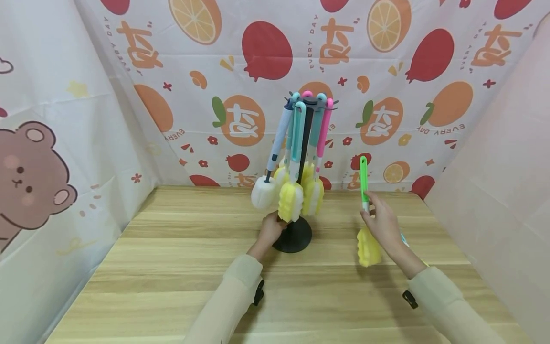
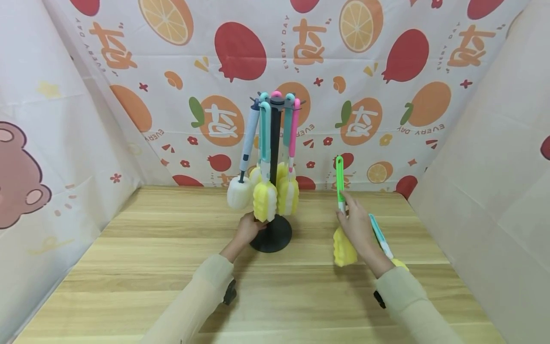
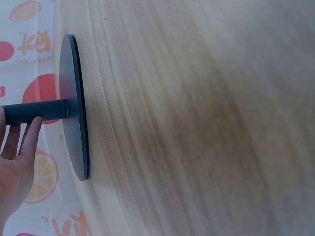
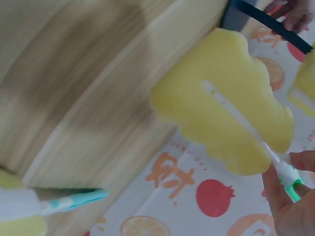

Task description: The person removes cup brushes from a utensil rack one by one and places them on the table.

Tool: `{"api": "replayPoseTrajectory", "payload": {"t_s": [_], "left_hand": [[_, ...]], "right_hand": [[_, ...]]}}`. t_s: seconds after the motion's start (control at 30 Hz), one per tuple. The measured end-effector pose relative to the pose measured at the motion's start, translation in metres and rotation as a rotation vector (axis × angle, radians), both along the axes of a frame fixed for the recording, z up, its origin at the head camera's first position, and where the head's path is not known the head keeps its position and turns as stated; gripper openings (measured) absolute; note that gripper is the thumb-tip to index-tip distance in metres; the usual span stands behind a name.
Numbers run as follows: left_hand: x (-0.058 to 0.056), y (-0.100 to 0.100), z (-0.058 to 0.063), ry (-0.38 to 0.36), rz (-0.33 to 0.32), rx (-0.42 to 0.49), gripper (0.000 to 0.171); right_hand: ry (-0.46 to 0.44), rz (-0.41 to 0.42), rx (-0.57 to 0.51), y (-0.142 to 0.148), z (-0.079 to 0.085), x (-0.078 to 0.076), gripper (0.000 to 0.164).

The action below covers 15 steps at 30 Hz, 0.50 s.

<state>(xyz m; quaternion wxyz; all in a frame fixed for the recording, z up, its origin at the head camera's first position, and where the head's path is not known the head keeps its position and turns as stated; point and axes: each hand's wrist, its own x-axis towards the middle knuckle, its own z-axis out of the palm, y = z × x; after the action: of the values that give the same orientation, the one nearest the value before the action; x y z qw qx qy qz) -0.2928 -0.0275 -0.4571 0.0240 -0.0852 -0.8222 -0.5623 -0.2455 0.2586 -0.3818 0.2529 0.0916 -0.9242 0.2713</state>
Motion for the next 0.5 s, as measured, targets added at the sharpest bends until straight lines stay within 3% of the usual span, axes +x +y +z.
{"api": "replayPoseTrajectory", "payload": {"t_s": [0.23, 0.5], "left_hand": [[0.000, -0.001, 0.001, -0.012, 0.002, -0.005, 0.021], [0.001, -0.001, 0.003, -0.006, -0.004, -0.018, 0.020]], "right_hand": [[-0.208, -0.015, 0.010, 0.016, -0.009, -0.003, 0.052], [-0.358, -0.011, 0.046, 0.029, -0.018, -0.004, 0.051]]}}
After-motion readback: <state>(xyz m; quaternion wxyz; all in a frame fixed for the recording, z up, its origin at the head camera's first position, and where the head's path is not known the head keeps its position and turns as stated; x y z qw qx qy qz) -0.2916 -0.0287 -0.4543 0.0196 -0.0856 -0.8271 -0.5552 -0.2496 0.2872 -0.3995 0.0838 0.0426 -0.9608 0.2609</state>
